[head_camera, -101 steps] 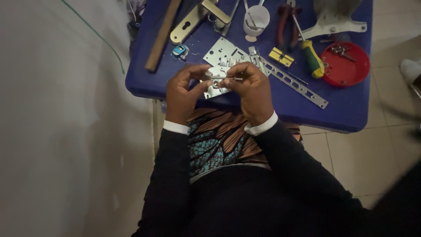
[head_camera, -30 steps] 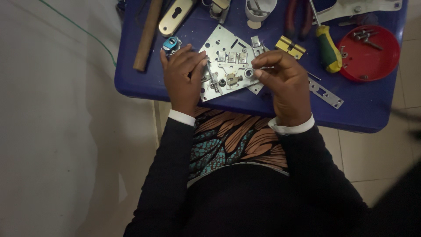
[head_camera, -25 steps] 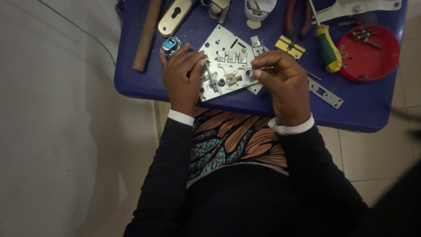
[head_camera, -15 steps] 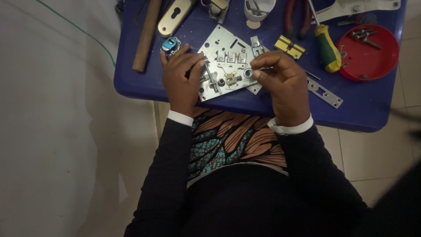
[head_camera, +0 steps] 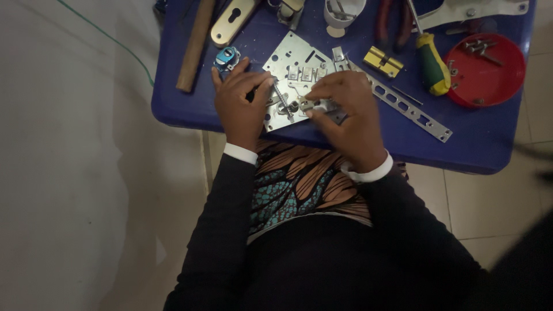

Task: The person assembles internal components of a metal door lock mechanism by hand, placing springs and small metal plates into the lock housing and testing their movement.

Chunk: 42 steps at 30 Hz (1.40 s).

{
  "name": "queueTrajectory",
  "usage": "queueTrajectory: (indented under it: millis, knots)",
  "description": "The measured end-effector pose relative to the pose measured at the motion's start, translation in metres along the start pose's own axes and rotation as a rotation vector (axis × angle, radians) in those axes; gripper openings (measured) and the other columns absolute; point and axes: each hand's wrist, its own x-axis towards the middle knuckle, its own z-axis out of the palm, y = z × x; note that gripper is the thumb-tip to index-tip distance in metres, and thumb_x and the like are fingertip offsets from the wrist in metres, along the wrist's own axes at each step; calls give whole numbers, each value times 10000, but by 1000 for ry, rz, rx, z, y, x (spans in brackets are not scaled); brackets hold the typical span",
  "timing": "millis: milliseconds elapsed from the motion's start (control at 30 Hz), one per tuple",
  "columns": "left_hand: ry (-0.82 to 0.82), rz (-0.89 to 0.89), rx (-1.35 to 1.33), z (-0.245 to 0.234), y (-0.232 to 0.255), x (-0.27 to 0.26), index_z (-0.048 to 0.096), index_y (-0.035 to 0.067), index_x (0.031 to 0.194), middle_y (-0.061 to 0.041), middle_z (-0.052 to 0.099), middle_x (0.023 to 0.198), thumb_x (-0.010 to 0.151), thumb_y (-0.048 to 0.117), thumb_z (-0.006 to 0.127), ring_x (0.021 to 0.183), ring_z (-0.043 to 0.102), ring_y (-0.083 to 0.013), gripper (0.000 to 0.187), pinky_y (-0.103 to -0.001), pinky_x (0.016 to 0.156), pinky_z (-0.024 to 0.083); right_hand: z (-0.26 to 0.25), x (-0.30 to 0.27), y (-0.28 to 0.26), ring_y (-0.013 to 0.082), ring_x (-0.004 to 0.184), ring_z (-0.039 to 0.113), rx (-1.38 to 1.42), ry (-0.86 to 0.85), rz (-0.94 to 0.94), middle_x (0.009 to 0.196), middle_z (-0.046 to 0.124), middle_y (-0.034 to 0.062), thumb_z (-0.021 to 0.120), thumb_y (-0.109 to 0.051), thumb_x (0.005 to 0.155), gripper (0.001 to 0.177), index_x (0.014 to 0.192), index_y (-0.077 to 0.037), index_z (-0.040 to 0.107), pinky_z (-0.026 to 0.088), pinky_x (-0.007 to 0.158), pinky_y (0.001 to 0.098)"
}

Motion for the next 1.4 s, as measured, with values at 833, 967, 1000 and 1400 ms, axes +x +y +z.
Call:
queueTrajectory:
  millis: [833,967,1000,1400]
  knots:
    - [12,-81,-232,-6,-6,-4,807,120,1009,-73,802,1111,932,174,752,1294,665,-226,109,-508,1310,144,33,-2,-1,354,1517,368,-137,-96,9,1345,658,43,863,-160,823,250,1052,-143,765,177,1282,605]
    - [53,-52,-270,-5,-6,-5,801,103,1036,-91,800,1114,944,126,759,1316,648,-236,104,-504,1313,130,33,-2,-6,351,1523,360,-116,-103,4,1355,659,49,856,-163,824,264,1072,-142,768,172,1285,604]
    - [50,-62,-264,-5,-6,-5,802,105,1035,-92,798,1120,940,129,763,1315,648,-234,105,-502,1310,136,33,-3,-7,353,1523,359,-114,-103,2,1353,657,52,856,-164,824,266,1073,-141,768,172,1284,605]
    - [39,-106,-272,-6,-10,-5,807,91,1007,-106,796,1113,903,103,773,1290,666,-246,109,-497,1298,170,34,-5,-5,348,1512,369,-96,-106,14,1346,656,58,858,-183,820,293,1094,-141,762,175,1281,604]
